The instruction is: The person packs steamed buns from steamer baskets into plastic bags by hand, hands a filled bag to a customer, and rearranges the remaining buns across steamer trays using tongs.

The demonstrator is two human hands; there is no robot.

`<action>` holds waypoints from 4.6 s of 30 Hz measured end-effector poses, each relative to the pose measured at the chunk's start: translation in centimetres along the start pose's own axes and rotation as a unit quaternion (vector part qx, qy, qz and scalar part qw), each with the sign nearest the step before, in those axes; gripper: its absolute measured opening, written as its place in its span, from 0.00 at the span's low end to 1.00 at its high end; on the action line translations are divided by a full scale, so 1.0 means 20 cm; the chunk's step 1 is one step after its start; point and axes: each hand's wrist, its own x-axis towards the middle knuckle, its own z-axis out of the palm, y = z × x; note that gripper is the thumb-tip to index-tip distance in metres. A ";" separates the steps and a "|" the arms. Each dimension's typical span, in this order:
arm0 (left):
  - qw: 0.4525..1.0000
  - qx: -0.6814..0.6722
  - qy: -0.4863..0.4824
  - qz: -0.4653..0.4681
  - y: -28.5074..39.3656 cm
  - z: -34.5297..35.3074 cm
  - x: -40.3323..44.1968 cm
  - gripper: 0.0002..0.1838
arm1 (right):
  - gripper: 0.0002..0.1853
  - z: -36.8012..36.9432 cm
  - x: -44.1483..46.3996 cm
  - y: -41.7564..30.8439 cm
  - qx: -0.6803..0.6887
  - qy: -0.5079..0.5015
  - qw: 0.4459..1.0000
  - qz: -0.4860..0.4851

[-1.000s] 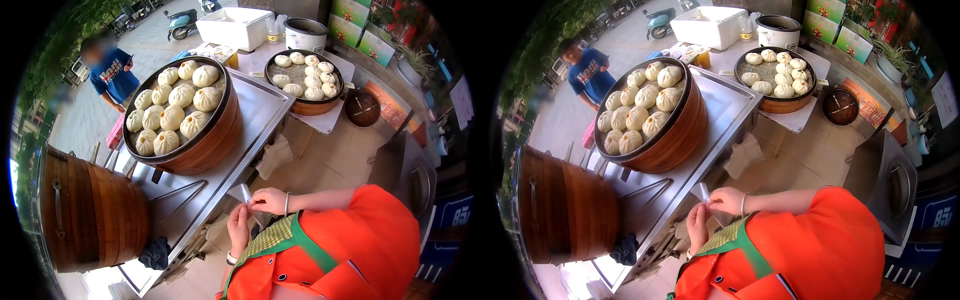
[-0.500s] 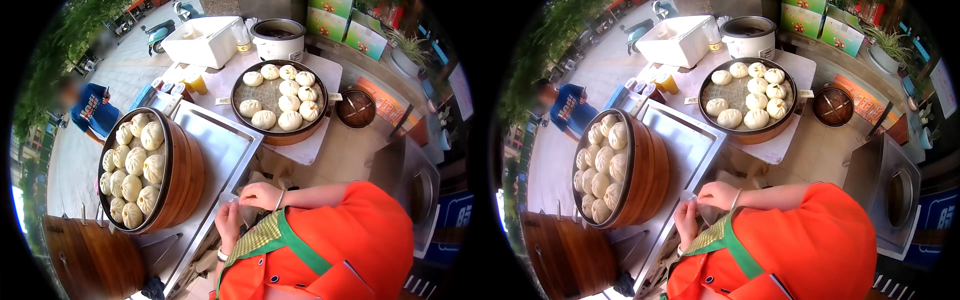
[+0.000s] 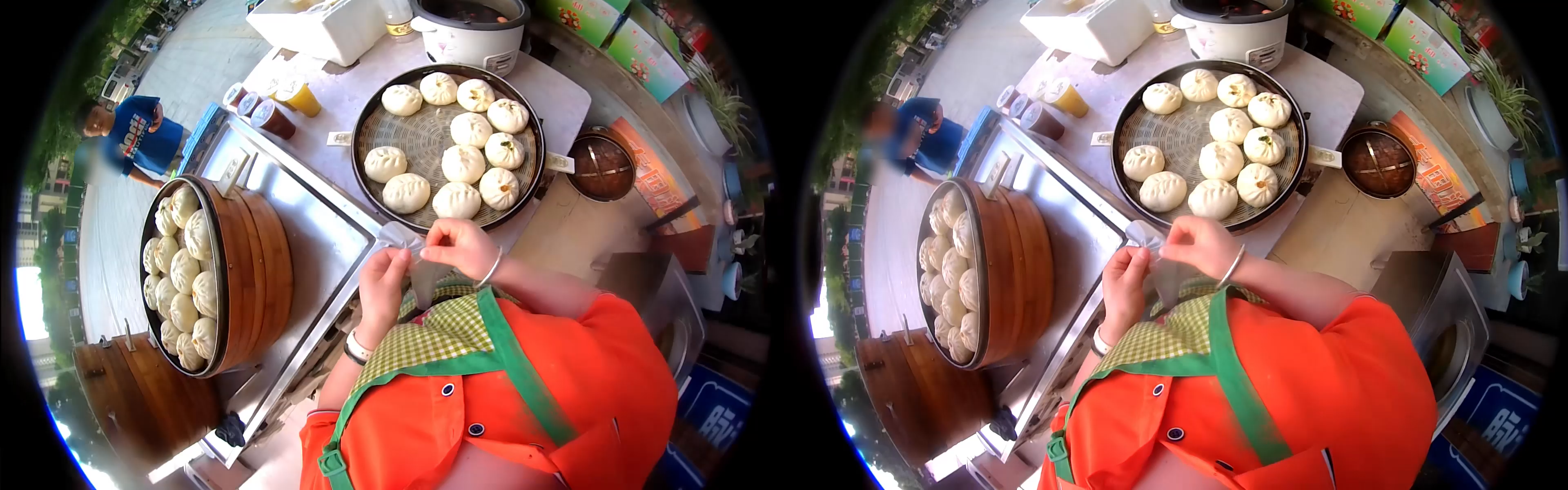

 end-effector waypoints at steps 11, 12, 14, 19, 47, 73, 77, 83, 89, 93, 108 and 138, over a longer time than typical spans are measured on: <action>0.993 0.054 -0.108 -0.002 0.06 0.10 0.12 0.11 | 0.06 -0.07 -0.06 -0.07 0.054 0.088 0.994 0.041; 0.993 0.062 -0.095 0.032 0.03 0.10 0.12 0.11 | 0.06 -0.06 -0.07 -0.06 0.101 0.086 0.990 0.048; 0.992 0.047 -0.066 0.094 -0.03 0.10 0.09 0.10 | 0.05 -0.02 -0.08 -0.02 0.148 0.084 0.983 0.063; 0.982 0.154 -0.074 0.078 -0.06 0.06 0.03 0.09 | 0.09 0.07 -0.12 -0.04 -0.267 0.146 0.948 -0.098; 0.936 0.259 0.188 0.147 -0.03 0.79 0.05 0.07 | 0.06 -0.65 -0.01 -0.14 -0.043 -0.098 0.994 0.002; 0.981 -0.048 -0.181 -0.040 0.08 0.60 -0.02 0.14 | 0.07 -1.11 0.05 -0.41 0.347 -0.252 0.881 0.199; 0.907 -0.365 -0.173 0.118 0.05 0.55 0.08 0.09 | 0.08 -1.11 0.10 -0.53 0.162 -0.305 0.907 0.241; 0.914 -0.207 -0.348 0.026 0.31 0.65 0.27 0.09 | 0.13 -1.10 0.36 -0.71 -0.515 -0.572 0.630 -0.101; 0.786 0.617 -0.009 0.012 0.01 0.72 0.82 0.10 | 0.26 -1.00 0.82 -0.47 -0.795 -0.371 0.466 -0.117; 0.731 0.681 0.039 -0.021 -0.05 0.64 1.08 0.10 | 0.41 -0.97 1.12 -0.22 -0.809 -0.408 0.419 -0.055; 0.753 0.649 0.068 0.082 -0.15 0.85 0.91 0.31 | 0.34 -1.17 0.91 -0.24 -0.621 -0.378 0.671 -0.149; 0.931 -0.281 0.211 -0.097 -0.10 0.50 0.95 0.25 | 0.32 -1.03 1.08 -0.06 0.063 -0.119 0.966 0.221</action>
